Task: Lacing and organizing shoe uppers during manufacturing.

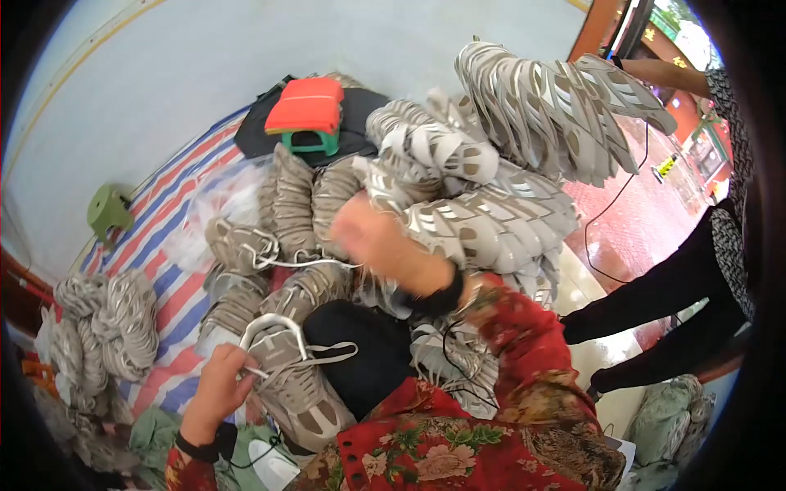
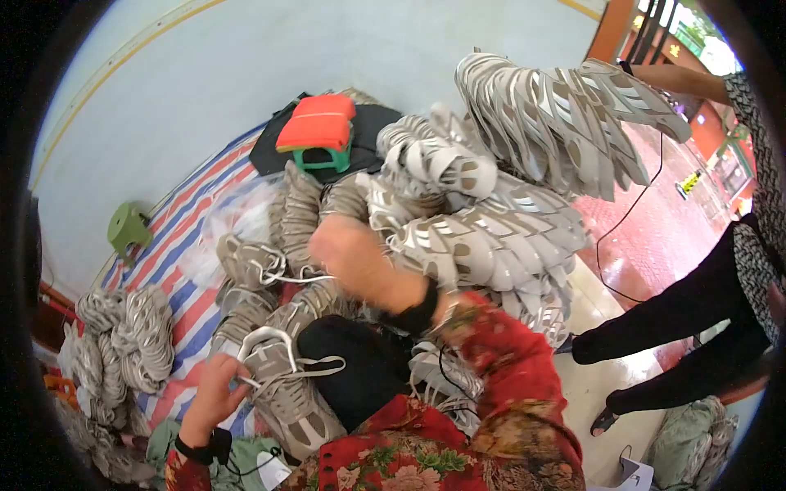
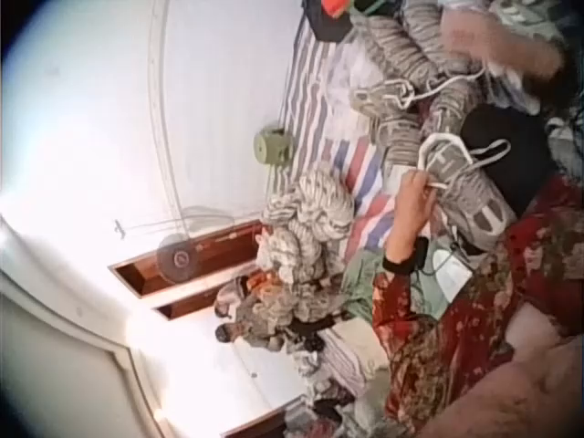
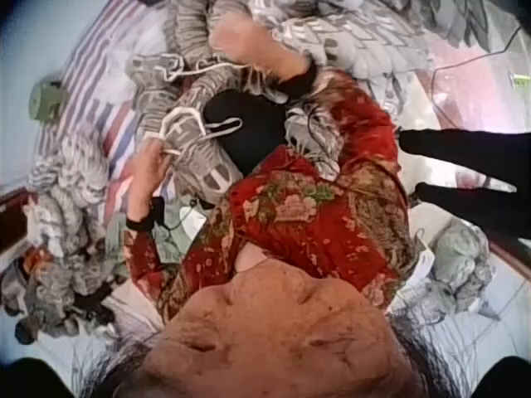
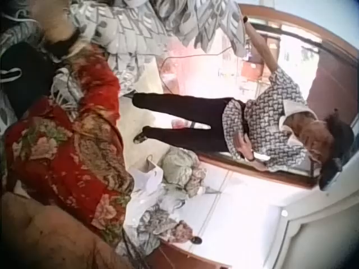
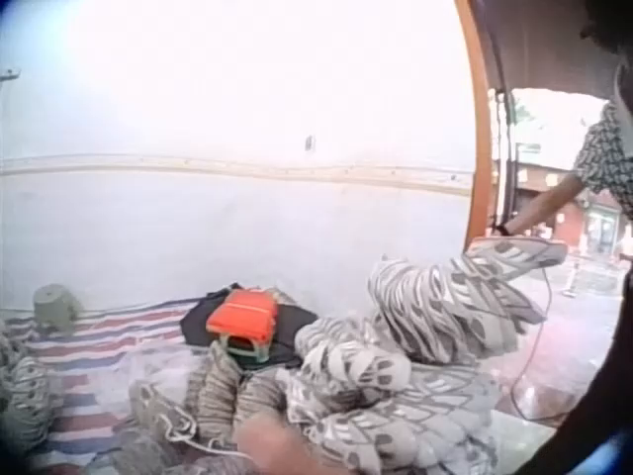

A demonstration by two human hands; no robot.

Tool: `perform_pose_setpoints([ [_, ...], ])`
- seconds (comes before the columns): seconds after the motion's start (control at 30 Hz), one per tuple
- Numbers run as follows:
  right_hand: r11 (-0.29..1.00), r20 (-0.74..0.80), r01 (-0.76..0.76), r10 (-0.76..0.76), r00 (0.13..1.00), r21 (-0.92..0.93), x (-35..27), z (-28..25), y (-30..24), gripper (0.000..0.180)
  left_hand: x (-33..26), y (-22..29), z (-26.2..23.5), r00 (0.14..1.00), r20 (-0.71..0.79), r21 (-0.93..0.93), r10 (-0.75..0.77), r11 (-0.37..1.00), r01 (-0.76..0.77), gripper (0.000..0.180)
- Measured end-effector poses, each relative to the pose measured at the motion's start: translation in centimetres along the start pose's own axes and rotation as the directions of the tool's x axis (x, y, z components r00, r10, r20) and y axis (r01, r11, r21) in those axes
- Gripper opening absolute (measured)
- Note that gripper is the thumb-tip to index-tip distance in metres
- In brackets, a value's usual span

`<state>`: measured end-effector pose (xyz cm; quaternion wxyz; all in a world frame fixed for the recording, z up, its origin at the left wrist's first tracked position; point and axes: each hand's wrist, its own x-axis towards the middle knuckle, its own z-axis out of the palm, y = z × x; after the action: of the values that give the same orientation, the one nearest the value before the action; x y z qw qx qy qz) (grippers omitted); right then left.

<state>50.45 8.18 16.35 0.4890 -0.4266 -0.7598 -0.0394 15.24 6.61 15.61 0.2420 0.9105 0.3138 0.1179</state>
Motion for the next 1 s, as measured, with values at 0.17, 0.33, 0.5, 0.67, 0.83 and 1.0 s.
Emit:
perform_pose_setpoints([
  [0.17,0.768,-0.28,-0.402,0.296,0.913,-0.499,-3.4,-16.7,5.5,0.011,-0.3,0.5,1.8,0.987,-0.144,-0.015,-0.075,0.997,0.073,0.023],
  [0.33,0.39,-0.486,-0.655,0.452,0.748,-0.647,-11.7,-27.0,8.5,0.018,-1.1,1.6,3.0,0.969,-0.215,-0.019,-0.12,0.993,0.119,0.022],
  [0.5,0.122,-0.409,-0.581,0.595,0.692,-0.805,-26.7,-32.4,12.8,0.025,-0.4,2.4,3.7,0.954,-0.292,-0.107,-0.069,0.993,0.039,0.022],
  [0.67,0.123,-0.546,-0.682,0.505,0.669,-0.721,-27.5,-26.6,10.8,0.028,-1.5,0.4,5.8,0.927,-0.361,-0.151,-0.103,0.987,0.051,0.009],
  [0.83,0.339,-0.837,-0.901,0.38,0.394,-0.27,-26.8,-25.2,10.0,0.035,-1.1,1.9,6.3,0.876,-0.482,-0.051,-0.025,0.999,0.0,0.009],
  [1.0,0.348,-0.888,-0.924,0.357,0.289,-0.161,-25.8,-24.7,9.0,0.039,-1.0,3.7,5.7,0.883,-0.466,-0.01,-0.057,0.998,0.06,0.008],
])
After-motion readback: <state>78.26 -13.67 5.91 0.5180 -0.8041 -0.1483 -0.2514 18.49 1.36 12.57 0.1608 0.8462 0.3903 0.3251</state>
